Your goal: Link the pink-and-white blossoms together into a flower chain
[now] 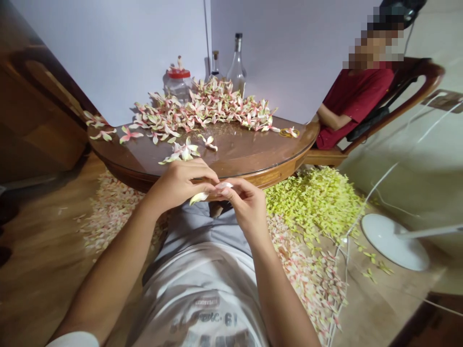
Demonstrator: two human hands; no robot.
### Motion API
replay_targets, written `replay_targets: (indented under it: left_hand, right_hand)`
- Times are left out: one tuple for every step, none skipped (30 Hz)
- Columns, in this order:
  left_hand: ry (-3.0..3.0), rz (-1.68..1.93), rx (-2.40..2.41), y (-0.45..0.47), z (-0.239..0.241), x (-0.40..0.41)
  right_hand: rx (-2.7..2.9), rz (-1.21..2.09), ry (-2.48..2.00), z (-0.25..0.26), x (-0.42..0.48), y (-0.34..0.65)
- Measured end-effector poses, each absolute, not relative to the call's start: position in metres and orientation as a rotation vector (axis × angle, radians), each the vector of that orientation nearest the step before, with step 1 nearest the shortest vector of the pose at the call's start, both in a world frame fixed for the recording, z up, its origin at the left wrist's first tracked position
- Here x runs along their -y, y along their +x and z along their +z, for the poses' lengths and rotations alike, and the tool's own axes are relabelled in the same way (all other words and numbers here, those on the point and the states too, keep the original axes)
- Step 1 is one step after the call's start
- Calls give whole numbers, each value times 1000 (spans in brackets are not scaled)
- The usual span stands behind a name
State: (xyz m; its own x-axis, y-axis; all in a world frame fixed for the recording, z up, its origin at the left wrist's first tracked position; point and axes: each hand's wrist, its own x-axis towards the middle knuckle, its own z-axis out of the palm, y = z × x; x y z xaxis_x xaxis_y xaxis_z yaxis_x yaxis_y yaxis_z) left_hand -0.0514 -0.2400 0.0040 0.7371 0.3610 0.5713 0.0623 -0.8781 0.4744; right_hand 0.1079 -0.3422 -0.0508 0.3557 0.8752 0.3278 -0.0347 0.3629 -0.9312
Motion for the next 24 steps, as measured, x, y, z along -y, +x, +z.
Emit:
replay_targets:
  left_hand:
    - [2489, 951, -336, -52, 3, 239]
    - [2477, 955, -344, -52, 3, 240]
    - [2473, 970, -349, -52, 3, 240]
    - [2473, 990, -347, -52, 3, 241]
    - [2475, 1014, -342, -52, 4, 242]
    - [2477, 1033, -335, -52, 4, 243]
    - [2475, 1043, -328, -52, 5, 244]
    - [2471, 1042, -320, -52, 6, 245]
    - [2468, 1035, -313, -52, 6, 246]
    - [2468, 1030, -308, -52, 7, 247]
    - [2470, 1031, -306, -52, 7, 247]
    - [2474, 1035, -305, -53, 8, 248]
    - [2476, 1047, -305, -53, 8, 249]
    - [2478, 1057, -303, -53, 9, 249]
    - [2478, 1065, -295, -53, 9, 250]
    - [2479, 1066, -285, -53, 10, 250]
    - [2482, 1063, -275, -53, 10, 250]
    - [2490, 1059, -264, -53, 11, 250]
    - [2502, 1052, -255, -53, 12, 251]
    - [2516, 1043, -247, -54, 12, 251]
    - [2534, 1033, -242, -54, 13, 252]
    - [2558, 1022, -238, -55, 13, 253]
    - [2595, 1012, -232, -55, 14, 255]
    - [2653, 1003, -228, -56, 15, 256]
  right_hand:
    - [1030, 747, -1014, -51, 342, 108]
    - [1028, 750, -1005, -52, 343, 108]
    - [1025, 752, -998, -53, 343, 109]
    - [1022, 752, -990, -54, 343, 109]
    - [1019, 753, -983, -54, 343, 109]
    - [1017, 754, -975, -54, 343, 109]
    - [1016, 756, -967, -54, 343, 109]
    - [1017, 758, -958, -54, 343, 108]
    - [1017, 759, -949, -53, 343, 108]
    - [1018, 761, -940, -52, 344, 107]
    - [1018, 760, -933, -52, 344, 106]
    - [1018, 759, -928, -51, 344, 106]
    - [1017, 756, -927, -51, 344, 106]
    - [1014, 753, -928, -51, 344, 106]
    - [1011, 750, -932, -51, 344, 106]
    - [1008, 745, -937, -51, 345, 106]
    - [1005, 738, -944, -51, 345, 106]
    - [1002, 729, -950, -51, 345, 107]
    - [1000, 719, -957, -51, 346, 107]
    - [998, 709, -963, -51, 346, 107]
    - [996, 701, -966, -50, 347, 108]
    - [993, 699, -965, -50, 347, 108]
    - [987, 703, -962, -49, 347, 108]
    - [979, 710, -961, -48, 347, 107]
